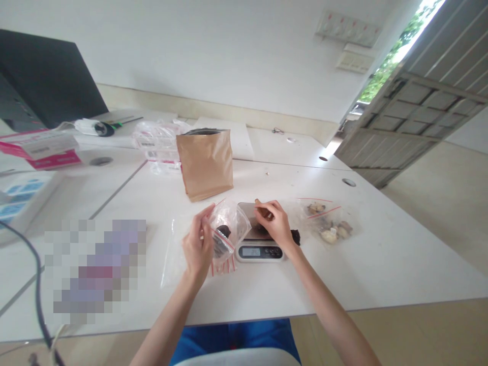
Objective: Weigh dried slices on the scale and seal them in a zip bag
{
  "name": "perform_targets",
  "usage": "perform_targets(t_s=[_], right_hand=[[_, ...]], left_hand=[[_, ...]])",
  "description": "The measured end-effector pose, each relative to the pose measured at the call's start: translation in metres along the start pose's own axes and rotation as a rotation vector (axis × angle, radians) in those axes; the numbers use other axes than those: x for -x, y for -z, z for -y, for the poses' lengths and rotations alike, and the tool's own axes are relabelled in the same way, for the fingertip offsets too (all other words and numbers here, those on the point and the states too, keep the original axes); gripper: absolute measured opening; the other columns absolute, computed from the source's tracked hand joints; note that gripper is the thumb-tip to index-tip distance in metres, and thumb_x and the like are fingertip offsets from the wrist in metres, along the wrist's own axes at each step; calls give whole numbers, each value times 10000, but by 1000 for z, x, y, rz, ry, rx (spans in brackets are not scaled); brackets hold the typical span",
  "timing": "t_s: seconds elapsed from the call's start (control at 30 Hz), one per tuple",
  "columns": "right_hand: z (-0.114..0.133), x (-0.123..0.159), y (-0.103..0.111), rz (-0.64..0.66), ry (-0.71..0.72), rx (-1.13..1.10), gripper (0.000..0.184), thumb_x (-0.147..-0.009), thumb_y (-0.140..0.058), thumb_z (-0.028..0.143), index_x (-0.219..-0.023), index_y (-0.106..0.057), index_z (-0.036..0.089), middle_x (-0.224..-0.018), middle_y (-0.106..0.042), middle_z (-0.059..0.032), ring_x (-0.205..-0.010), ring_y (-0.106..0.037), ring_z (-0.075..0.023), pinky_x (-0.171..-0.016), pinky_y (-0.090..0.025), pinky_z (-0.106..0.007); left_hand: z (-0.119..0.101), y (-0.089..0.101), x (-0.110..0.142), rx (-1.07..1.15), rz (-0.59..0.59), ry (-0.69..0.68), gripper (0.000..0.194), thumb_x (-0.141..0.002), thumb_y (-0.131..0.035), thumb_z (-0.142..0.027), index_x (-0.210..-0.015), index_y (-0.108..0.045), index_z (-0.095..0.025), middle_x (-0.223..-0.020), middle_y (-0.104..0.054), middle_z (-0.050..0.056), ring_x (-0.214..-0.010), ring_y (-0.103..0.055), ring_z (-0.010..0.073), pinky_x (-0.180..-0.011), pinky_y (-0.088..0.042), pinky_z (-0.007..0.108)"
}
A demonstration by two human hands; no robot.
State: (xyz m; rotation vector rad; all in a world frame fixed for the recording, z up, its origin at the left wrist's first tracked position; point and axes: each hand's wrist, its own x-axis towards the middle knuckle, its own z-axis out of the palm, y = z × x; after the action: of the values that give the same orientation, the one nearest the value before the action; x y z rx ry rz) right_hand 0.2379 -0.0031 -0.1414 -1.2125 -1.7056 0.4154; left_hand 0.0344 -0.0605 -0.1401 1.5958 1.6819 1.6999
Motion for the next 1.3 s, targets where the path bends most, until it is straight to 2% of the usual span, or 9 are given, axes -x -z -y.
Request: perform_targets(t_s=[0.1,0.17,0.3,0.37,0.47,0.67,0.9,1.1,1.3], right_hand=[[18,-10,2,-59,-130,-285,220,-781,-655,386,-875,-681,189,-773,-599,-20,-650,-550,-130,-570,-458,-256],[38,-18,6,-27,-240,-537,277,-766,-670,447,-876,-667,194,-712,-606,4,-621,-545,-117,-568,-452,-244],[84,-29,11,325,-437,-811,318,-717,-715,481,-859,-678,199,-711,-612,27,-554,-532,-80,-536,-427,-214],[99,-33,9,487,-475,-804,301,-730,-710,465,-866,-690,197,-697,-598,32,-526,-506,-66,-502,-392,-197],[109,-39,2,627,-439,-697,294,-767,-674,452,-892,-707,188,-685,-588,28,-509,-469,-59,-461,-334,-190],[107,-48,0,858,-188,-366,320,-798,-625,462,-901,-721,175,-717,-632,5,-558,-474,-88,-473,-324,-208],[116,-52,5,897,-82,-135,349,-849,-550,436,-692,-675,150,-664,-637,-5,-593,-503,-104,-544,-360,-222],[118,-50,4,887,-89,-42,403,-846,-537,507,-708,-672,152,-609,-584,19,-548,-454,-94,-518,-320,-227],[121,-50,-5,602,-10,-197,375,-884,-502,503,-882,-675,170,-811,-652,-15,-730,-551,-129,-662,-402,-247]], left_hand=[[0,0,-1,-12,-8,5,321,-942,-378,-318,-1128,-619,-217,-1086,-712,46,-791,-700,134,-661,-533,223],[-1,0,-1,-33,-20,2,326,-939,-379,-321,-1117,-628,-210,-1047,-722,44,-751,-691,127,-638,-529,217],[-1,-1,-2,-40,-22,-15,330,-937,-377,-317,-1112,-631,-200,-1042,-723,43,-746,-680,116,-622,-516,200],[-2,-1,-2,-43,-23,-22,326,-936,-379,-308,-1115,-631,-203,-1046,-722,42,-741,-677,113,-621,-511,197],[-1,-1,-2,-55,-28,-8,321,-936,-382,-301,-1118,-631,-212,-1008,-731,36,-668,-662,103,-578,-493,193],[0,-1,-2,-28,-6,24,330,-942,-378,-322,-1133,-628,-220,-1000,-728,39,-818,-689,134,-617,-488,192],[1,0,-1,-36,8,30,349,-937,-374,-328,-1141,-628,-202,-963,-733,49,-740,-673,130,-606,-481,202],[1,-1,-2,-15,15,25,338,-937,-377,-328,-1132,-625,-205,-967,-732,43,-669,-663,114,-582,-479,197],[3,-2,-1,93,27,44,323,-942,-374,-347,-1127,-605,-215,-1115,-701,55,-861,-700,151,-691,-529,237]])
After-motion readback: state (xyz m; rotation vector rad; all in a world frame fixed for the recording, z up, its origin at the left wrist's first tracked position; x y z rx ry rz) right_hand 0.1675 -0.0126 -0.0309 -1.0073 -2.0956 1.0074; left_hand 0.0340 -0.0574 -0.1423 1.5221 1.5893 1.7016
